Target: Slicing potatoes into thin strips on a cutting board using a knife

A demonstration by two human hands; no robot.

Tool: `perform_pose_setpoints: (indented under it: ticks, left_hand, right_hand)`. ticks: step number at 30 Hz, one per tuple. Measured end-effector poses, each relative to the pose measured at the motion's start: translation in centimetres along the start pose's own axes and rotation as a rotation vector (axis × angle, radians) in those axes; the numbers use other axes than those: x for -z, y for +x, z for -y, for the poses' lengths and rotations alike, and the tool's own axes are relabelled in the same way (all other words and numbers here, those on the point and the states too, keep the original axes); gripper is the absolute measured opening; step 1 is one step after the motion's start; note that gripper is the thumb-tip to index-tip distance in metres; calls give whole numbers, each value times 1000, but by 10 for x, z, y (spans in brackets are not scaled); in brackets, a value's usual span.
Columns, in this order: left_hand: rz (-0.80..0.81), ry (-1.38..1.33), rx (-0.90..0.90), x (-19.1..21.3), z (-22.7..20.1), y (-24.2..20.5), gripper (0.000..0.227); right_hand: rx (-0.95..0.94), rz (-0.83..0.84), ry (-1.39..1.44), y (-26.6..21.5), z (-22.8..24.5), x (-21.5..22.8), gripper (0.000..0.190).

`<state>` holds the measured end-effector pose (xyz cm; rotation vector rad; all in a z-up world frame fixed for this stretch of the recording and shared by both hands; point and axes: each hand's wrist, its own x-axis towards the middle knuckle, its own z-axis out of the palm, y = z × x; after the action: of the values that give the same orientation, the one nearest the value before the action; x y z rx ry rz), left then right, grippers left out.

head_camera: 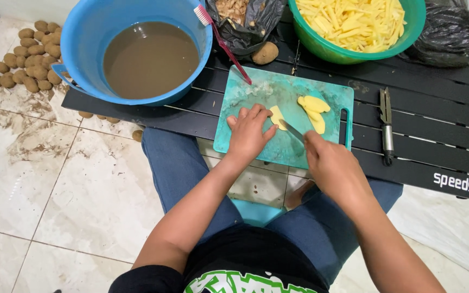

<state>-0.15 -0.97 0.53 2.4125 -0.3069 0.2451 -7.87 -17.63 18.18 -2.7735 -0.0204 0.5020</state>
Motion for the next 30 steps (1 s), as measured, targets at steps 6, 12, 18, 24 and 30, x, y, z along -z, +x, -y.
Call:
perform_pose_setpoints:
  ticks: [6, 12, 18, 24, 30]
  left_hand:
    - [8, 3, 1, -3, 3, 0, 31]
    - [-23, -3, 1, -6, 6, -3, 23]
    - [-59, -3, -7, -6, 7, 0, 19]
    - [-46, -18, 14, -4, 6, 0, 18]
    - [-47, -20, 31, -6, 4, 0, 19]
  right_hand:
    - [-43, 41, -50, -23, -26, 2, 27]
    - [-16, -51, 40, -6, -27, 11, 30]
    - [89, -106, 100, 45, -13, -6, 27]
    - [121, -109, 64, 51, 0, -16, 25]
    - [91, -93, 85, 21, -2, -14, 27]
